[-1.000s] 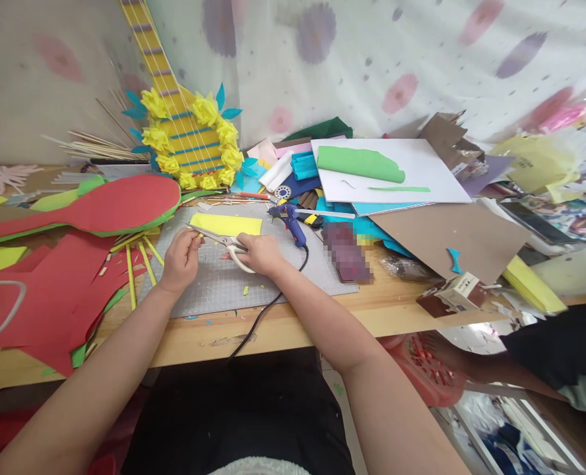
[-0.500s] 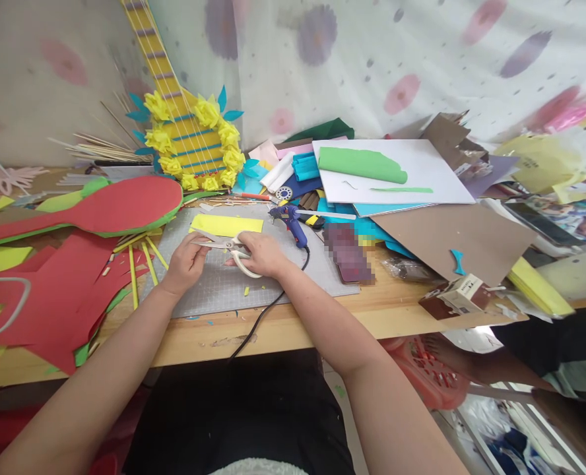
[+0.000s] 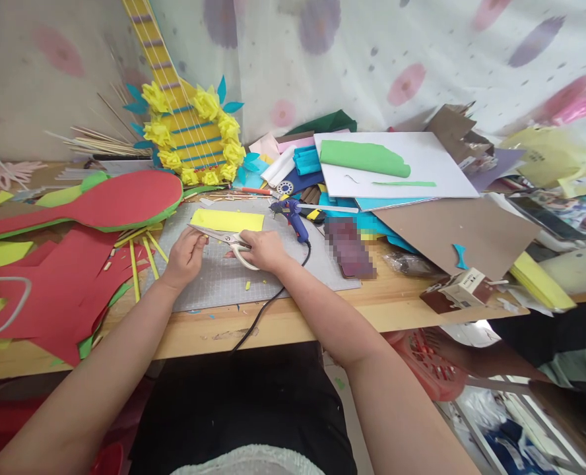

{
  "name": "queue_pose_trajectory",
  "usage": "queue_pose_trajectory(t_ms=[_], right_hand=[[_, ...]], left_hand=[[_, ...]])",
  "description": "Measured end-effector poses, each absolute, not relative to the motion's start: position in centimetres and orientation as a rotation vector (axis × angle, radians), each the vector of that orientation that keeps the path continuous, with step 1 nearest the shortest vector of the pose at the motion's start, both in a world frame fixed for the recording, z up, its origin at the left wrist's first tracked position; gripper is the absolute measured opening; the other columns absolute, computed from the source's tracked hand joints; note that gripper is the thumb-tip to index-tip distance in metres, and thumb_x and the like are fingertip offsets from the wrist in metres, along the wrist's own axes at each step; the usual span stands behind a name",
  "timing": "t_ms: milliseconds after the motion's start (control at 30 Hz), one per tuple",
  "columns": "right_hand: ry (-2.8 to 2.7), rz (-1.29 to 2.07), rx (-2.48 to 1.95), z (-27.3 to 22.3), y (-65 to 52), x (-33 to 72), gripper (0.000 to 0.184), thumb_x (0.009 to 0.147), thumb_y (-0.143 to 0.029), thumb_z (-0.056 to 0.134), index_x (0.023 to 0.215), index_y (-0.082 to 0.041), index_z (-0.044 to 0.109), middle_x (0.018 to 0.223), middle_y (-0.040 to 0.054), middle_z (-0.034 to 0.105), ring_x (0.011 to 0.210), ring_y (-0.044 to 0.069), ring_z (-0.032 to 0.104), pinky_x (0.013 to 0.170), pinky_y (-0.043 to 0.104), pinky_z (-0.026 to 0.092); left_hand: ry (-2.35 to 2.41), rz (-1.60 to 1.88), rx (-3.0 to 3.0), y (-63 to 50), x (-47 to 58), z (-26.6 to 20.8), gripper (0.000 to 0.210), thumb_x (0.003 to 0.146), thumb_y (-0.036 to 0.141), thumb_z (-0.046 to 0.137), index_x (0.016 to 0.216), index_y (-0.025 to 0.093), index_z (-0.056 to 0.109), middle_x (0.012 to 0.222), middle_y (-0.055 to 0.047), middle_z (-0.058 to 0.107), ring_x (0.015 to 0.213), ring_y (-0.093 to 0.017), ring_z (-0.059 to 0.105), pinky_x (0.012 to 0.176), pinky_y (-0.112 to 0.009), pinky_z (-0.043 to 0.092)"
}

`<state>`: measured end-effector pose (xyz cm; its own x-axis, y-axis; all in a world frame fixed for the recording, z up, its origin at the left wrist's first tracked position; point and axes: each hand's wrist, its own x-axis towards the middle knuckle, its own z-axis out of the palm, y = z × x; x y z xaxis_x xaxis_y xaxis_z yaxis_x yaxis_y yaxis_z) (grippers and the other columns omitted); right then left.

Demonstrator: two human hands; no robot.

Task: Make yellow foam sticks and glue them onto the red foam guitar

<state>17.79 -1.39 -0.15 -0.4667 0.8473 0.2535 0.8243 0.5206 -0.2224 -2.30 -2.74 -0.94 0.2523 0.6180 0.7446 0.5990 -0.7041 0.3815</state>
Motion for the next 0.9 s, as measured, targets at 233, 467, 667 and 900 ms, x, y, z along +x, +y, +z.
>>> queue_pose_trajectory(t_ms=[233, 467, 667, 900], right_hand=[[-2.399, 0.211, -1.286, -0.01, -1.26, 17.74, 0.042, 0.08, -0.059, 0.043, 0.084, -0.017, 0.05, 0.079, 0.005, 0.06, 0.069, 0.016, 0.051, 0.058, 0.025, 0.024], [-2.448, 0.201, -1.202, -0.11, -1.53, 17.12, 0.041, 0.081, -0.058, 0.043, 0.084, -0.017, 0.049, 0.08, 0.0051, 0.06, 0.07, 0.015, 0.051, 0.06, 0.025, 0.025], [-2.429, 0.165, -1.355, -0.23, -1.48, 17.1, 0.044, 0.081, -0.06, 0.04, 0.079, -0.018, 0.051, 0.075, 0.0052, 0.063, 0.066, 0.016, 0.053, 0.056, 0.026, 0.02], [-2.458, 0.257, -1.207, 0.23, -1.24, 17.65, 0.042, 0.081, -0.058, 0.042, 0.086, -0.017, 0.049, 0.084, 0.0055, 0.061, 0.073, 0.016, 0.053, 0.06, 0.025, 0.026]], left_hand=[[1.301, 1.493, 2.341, -3.13, -2.11, -0.89, 0.017, 0.09, 0.029, 0.037, 0.096, 0.019, 0.049, 0.085, -0.006, 0.058, 0.077, -0.015, 0.057, 0.07, -0.029, 0.046], [1.279, 1.512, 2.333, -2.83, -2.1, -1.57, 0.015, 0.09, 0.031, 0.036, 0.093, 0.02, 0.046, 0.083, -0.005, 0.056, 0.075, -0.015, 0.056, 0.068, -0.03, 0.046], [1.29, 1.529, 2.316, -2.96, -1.94, -1.3, 0.013, 0.089, 0.03, 0.038, 0.09, 0.02, 0.046, 0.079, -0.004, 0.055, 0.073, -0.015, 0.055, 0.066, -0.029, 0.045], [1.292, 1.499, 2.35, -3.01, -2.06, -0.78, 0.016, 0.09, 0.03, 0.035, 0.088, 0.021, 0.048, 0.081, -0.005, 0.056, 0.076, -0.016, 0.054, 0.071, -0.031, 0.045]])
